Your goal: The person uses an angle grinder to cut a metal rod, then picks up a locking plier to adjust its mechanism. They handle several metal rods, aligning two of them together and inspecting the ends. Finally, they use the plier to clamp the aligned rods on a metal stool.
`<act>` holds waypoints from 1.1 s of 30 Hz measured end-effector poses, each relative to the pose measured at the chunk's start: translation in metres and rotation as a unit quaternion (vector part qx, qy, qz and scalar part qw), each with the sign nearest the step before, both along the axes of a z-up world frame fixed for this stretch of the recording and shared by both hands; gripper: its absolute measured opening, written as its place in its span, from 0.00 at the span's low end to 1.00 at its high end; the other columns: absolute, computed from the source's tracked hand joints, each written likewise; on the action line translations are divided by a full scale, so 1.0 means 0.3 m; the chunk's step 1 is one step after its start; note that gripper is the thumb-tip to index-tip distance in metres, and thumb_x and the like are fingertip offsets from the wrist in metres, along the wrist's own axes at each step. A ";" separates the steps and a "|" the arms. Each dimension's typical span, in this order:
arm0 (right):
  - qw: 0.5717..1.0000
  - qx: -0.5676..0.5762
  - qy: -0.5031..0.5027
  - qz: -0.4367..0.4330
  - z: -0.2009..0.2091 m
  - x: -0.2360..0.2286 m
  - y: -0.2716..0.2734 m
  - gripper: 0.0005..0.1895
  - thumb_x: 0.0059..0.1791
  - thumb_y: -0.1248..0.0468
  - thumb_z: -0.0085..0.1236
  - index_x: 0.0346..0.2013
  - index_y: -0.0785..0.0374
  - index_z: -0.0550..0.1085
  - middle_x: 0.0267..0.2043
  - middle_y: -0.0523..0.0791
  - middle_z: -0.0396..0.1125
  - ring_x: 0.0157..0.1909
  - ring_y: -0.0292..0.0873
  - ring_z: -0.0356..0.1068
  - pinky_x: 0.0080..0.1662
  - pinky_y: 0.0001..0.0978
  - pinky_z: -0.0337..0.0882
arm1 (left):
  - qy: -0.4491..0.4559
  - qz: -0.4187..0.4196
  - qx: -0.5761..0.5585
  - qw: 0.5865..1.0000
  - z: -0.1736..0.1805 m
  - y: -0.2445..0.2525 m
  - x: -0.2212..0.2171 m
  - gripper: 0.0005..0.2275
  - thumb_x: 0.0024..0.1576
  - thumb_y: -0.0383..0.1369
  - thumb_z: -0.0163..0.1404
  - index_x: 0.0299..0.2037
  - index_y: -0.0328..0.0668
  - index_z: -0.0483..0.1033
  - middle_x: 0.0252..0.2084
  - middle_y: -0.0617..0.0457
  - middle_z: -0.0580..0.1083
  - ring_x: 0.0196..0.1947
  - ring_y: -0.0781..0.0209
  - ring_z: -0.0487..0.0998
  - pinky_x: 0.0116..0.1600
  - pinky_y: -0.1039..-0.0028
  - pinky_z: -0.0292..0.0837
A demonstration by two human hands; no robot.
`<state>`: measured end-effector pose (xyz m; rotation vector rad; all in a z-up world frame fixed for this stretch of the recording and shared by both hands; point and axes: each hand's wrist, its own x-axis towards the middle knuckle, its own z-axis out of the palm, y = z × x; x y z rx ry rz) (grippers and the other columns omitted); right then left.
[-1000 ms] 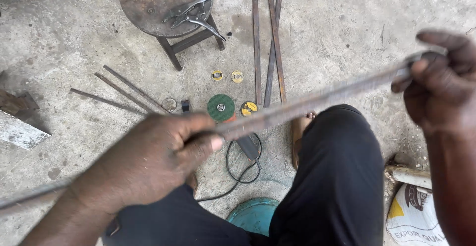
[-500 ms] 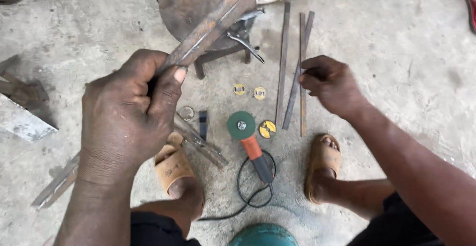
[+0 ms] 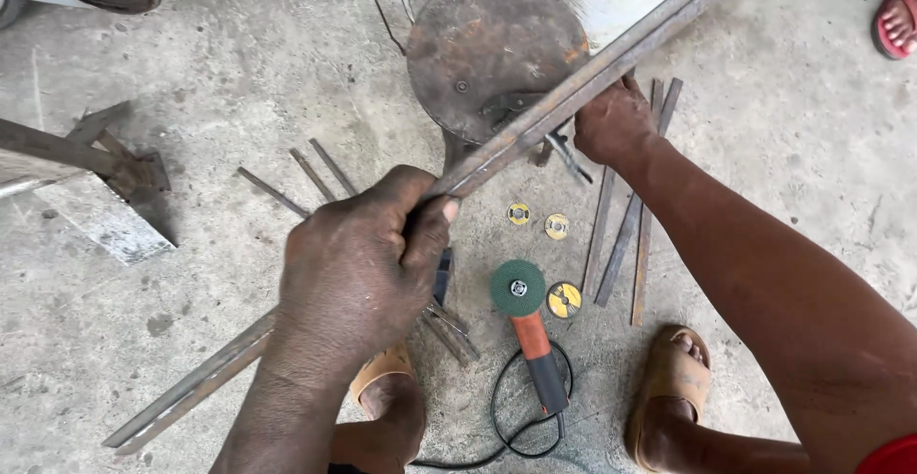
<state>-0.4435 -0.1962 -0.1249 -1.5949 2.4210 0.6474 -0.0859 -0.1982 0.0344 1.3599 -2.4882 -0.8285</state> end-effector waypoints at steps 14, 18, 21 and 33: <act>0.820 -0.298 -0.385 -0.301 0.333 0.187 0.584 0.14 0.39 0.75 0.56 0.39 0.69 0.71 0.27 0.53 0.71 0.27 0.49 0.71 0.30 0.41 0.68 | 0.017 -0.016 0.076 0.997 0.006 -0.018 0.009 0.11 0.64 0.46 0.48 0.34 0.55 0.72 0.23 0.54 0.75 0.28 0.49 0.76 0.37 0.56 0.67; 0.546 -0.436 -0.705 -0.122 0.404 0.282 0.841 0.22 0.49 0.74 0.53 0.59 0.68 0.68 0.28 0.43 0.64 0.24 0.39 0.66 0.29 0.36 0.77 | 0.017 -0.042 0.079 0.996 0.006 -0.009 -0.013 0.10 0.62 0.47 0.47 0.41 0.56 0.77 0.32 0.52 0.80 0.35 0.46 0.79 0.39 0.53 0.69; 0.468 -0.415 -0.761 -0.174 0.400 0.378 0.861 0.27 0.49 0.71 0.57 0.64 0.74 0.69 0.18 0.48 0.62 0.17 0.44 0.63 0.23 0.39 0.72 | 0.030 -0.061 0.061 0.996 -0.016 -0.003 -0.054 0.10 0.59 0.46 0.47 0.37 0.53 0.75 0.33 0.49 0.81 0.38 0.40 0.79 0.41 0.52 0.68; 0.671 -0.371 -0.635 -0.100 0.263 0.473 0.676 0.17 0.55 0.59 0.52 0.57 0.57 0.75 0.71 0.50 0.64 0.76 0.48 0.60 0.71 0.46 0.56 | -0.015 -0.082 0.150 0.985 0.036 0.073 -0.160 0.13 0.61 0.49 0.46 0.42 0.58 0.79 0.31 0.53 0.81 0.30 0.50 0.79 0.40 0.58 0.70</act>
